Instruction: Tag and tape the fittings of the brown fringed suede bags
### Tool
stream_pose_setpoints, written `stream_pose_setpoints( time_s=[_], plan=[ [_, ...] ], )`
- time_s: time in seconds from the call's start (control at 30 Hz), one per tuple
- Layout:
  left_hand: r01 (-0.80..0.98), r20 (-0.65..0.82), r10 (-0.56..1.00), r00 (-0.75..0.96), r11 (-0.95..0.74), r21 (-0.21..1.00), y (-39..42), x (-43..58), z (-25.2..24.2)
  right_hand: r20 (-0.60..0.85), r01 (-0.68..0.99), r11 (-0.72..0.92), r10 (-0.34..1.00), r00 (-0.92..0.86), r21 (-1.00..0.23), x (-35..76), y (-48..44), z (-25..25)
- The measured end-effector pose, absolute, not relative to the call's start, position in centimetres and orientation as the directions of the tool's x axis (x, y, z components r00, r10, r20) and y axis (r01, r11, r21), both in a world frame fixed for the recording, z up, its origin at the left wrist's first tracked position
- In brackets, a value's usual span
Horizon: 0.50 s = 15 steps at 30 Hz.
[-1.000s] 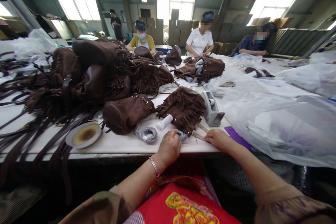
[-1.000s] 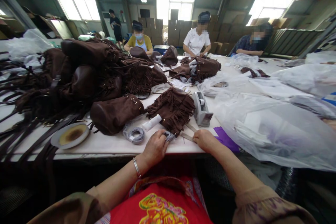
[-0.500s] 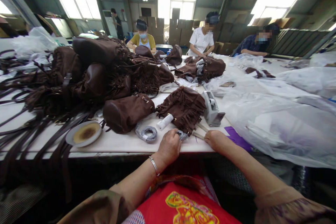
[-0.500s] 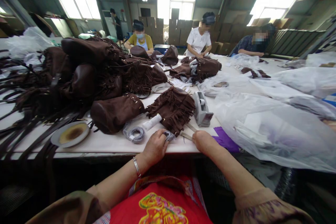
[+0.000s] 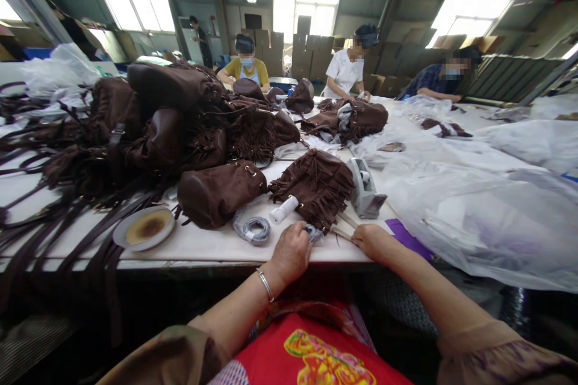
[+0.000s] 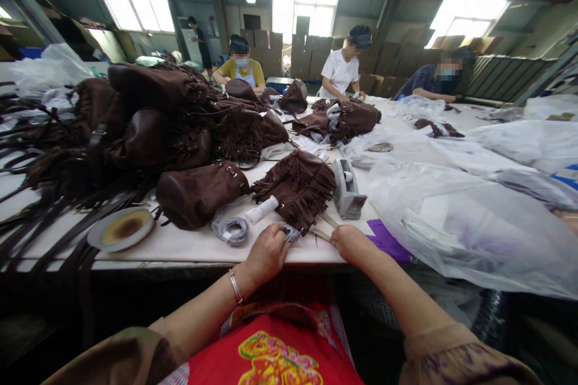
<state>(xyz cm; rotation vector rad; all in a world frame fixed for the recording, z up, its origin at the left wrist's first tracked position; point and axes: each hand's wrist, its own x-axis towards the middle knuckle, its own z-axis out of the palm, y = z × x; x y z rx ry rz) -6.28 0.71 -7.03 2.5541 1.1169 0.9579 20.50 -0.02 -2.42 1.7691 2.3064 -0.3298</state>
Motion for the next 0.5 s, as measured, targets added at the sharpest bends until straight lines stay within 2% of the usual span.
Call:
stream_pose_setpoints(
  time_s=[0.23, 0.37, 0.5],
  plan=[
    [0.601, 0.459, 0.724, 0.515, -0.687, 0.408, 0.7, -6.3, -6.9, -0.25, 0.976, 0.216, 0.946, -0.208, 0.005, 19.7, -1.5, -2.3],
    [0.586, 0.469, 0.718, 0.514, -0.693, 0.419, 0.7, -6.3, -6.9, -0.205, 0.962, 0.259, 0.95, -0.237, 0.091, 19.2, -2.7, -2.4],
    [0.582, 0.479, 0.713, 0.512, -0.698, 0.417, 0.7, -6.3, -7.0, -0.186, 0.957, 0.266, 0.952, -0.242, 0.113, 19.2, -2.8, -2.8]
  ],
)
